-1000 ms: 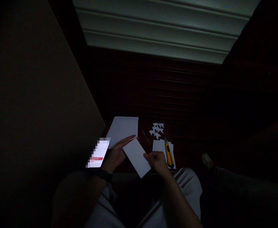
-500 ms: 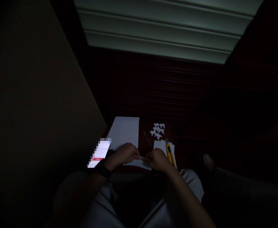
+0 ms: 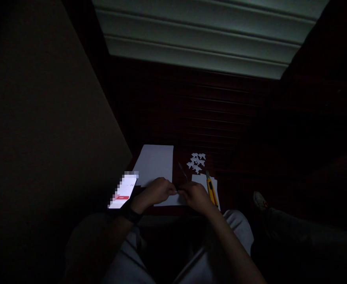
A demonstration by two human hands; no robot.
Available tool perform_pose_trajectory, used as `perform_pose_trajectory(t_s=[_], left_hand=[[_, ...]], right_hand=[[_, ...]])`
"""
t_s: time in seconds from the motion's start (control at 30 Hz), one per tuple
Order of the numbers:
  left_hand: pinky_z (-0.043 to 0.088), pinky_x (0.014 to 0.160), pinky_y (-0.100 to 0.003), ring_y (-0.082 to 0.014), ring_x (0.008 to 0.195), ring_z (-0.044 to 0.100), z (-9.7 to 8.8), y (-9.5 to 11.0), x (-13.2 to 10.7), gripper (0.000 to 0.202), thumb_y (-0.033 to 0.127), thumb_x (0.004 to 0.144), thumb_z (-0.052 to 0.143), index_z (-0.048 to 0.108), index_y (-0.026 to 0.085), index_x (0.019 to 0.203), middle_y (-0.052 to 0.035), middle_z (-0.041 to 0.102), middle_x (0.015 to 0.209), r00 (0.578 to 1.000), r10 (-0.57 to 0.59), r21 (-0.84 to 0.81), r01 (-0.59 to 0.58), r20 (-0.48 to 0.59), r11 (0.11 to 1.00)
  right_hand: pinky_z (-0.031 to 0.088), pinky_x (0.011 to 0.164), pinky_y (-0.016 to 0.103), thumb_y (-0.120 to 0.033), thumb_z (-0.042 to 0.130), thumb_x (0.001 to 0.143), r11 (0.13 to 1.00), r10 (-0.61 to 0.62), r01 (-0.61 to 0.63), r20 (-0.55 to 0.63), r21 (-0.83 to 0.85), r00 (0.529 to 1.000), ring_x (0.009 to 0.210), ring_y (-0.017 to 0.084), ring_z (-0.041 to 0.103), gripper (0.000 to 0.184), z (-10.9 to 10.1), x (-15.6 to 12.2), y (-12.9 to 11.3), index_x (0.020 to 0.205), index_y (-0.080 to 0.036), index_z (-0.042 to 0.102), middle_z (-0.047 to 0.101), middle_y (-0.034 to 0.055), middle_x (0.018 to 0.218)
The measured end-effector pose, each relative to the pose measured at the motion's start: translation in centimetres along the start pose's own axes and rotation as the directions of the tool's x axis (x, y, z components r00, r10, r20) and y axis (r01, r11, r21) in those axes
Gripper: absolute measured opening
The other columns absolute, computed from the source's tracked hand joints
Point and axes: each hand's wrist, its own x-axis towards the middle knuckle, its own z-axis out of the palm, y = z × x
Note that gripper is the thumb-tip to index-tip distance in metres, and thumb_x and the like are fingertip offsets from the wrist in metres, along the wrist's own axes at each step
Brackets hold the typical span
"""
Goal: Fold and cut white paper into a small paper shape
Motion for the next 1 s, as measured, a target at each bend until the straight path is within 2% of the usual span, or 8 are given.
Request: perform_pose_trajectory(t_s=[0.13, 0.27, 0.43, 0.53, 0.63, 0.73, 0.9, 1.0], left_hand=[[0.037, 0.063, -0.025, -0.0186, 0.074, 0.061, 0.1, 0.3, -0.1, 0.021, 0.033, 0.078, 0.052, 0.070, 0.024, 0.083, -0.0052, 0.070, 0.080, 1.000, 0.010, -0.022, -0.011, -0.018, 1.000], [0.037, 0.062, -0.025, -0.0175, 0.072, 0.061, 0.1, 0.1, -0.2, 0.020, 0.032, 0.078, 0.052, 0.070, 0.025, 0.083, -0.0029, 0.070, 0.080, 0.999, 0.031, -0.055, -0.034, -0.043, 0.998], [0.037, 0.063, -0.024, -0.0165, 0.072, 0.061, -0.5, -0.3, -0.6, 0.019, 0.030, 0.078, 0.052, 0.070, 0.024, 0.080, -0.0017, 0.070, 0.080, 0.998, -0.009, -0.086, 0.004, -0.058, 0.996], [0.037, 0.063, -0.024, -0.0167, 0.073, 0.060, -0.7, -0.6, -0.8, 0.021, 0.031, 0.078, 0.051, 0.070, 0.022, 0.079, -0.0026, 0.070, 0.080, 0.996, -0.050, -0.093, 0.043, -0.069, 0.995], [0.036, 0.063, -0.024, -0.0171, 0.072, 0.060, -0.7, -0.6, -0.8, 0.023, 0.030, 0.079, 0.049, 0.070, 0.021, 0.082, -0.0035, 0.070, 0.080, 0.994, -0.054, -0.106, 0.043, -0.098, 0.993], [0.035, 0.060, -0.023, -0.0165, 0.069, 0.059, -0.6, -0.2, -0.6, 0.024, 0.028, 0.079, 0.047, 0.069, 0.021, 0.083, -0.0035, 0.069, 0.079, 0.995, -0.026, -0.134, 0.013, -0.101, 0.991], [0.027, 0.050, -0.021, -0.0113, 0.054, 0.050, -0.6, 0.0, -0.9, 0.027, 0.025, 0.078, 0.046, 0.068, 0.015, 0.066, -0.0001, 0.062, 0.058, 0.999, 0.018, -0.134, -0.022, -0.031, 0.991], [0.024, 0.048, -0.020, -0.0095, 0.052, 0.046, -0.9, -0.1, -1.2, 0.027, 0.024, 0.077, 0.046, 0.066, 0.013, 0.062, 0.0014, 0.058, 0.054, 0.999, 0.029, -0.153, -0.031, -0.016, 0.988]], right_hand=[[0.041, 0.070, 0.024, -0.008, 0.046, 0.077, 0.998, -0.022, 0.025, 0.054, -0.049, 0.998, 0.079, 0.016, 0.060, 0.025, 1.1, 0.1, -0.2, 0.087, -0.020, 0.065, 0.066, 0.0051, 0.086], [0.041, 0.071, 0.024, -0.003, 0.044, 0.071, 0.995, -0.009, 0.015, 0.065, -0.099, 0.998, 0.081, 0.017, 0.059, 0.032, 1.2, -0.4, 0.4, 0.093, -0.019, 0.061, 0.065, 0.0056, 0.088], [0.040, 0.076, 0.025, -0.001, 0.045, 0.065, 0.990, 0.056, -0.043, 0.092, -0.135, 0.994, 0.087, 0.018, 0.058, 0.036, 0.4, -1.6, 2.1, 0.094, -0.018, 0.060, 0.064, 0.0061, 0.092], [0.040, 0.077, 0.026, -0.002, 0.044, 0.069, 0.983, 0.128, -0.117, 0.068, -0.142, 0.989, 0.087, 0.018, 0.058, 0.032, -0.4, -2.4, 3.3, 0.092, -0.018, 0.061, 0.064, 0.0068, 0.092], [0.040, 0.082, 0.029, -0.014, 0.045, 0.080, 0.983, 0.178, -0.181, -0.083, -0.023, 0.981, 0.093, 0.019, 0.057, 0.026, -0.6, -2.5, 3.1, 0.101, -0.019, 0.059, 0.063, 0.0074, 0.099], [0.040, 0.085, 0.031, -0.026, 0.051, 0.080, 0.977, 0.165, -0.136, -0.176, 0.165, 0.971, 0.102, 0.020, 0.053, 0.036, 0.2, -1.8, 1.7, 0.116, -0.021, 0.050, 0.057, 0.0064, 0.113], [0.044, 0.071, 0.027, -0.026, 0.046, 0.084, 0.962, 0.174, -0.147, -0.104, 0.229, 0.979, 0.078, 0.017, 0.060, 0.019, 1.5, -1.0, 0.9, 0.088, -0.019, 0.064, 0.066, 0.0049, 0.084], [0.043, 0.072, 0.027, -0.027, 0.045, 0.085, 0.971, 0.182, -0.155, -0.141, 0.184, 0.973, 0.079, 0.018, 0.060, 0.020, 1.5, -1.2, 1.1, 0.089, -0.019, 0.063, 0.066, 0.0051, 0.085]])
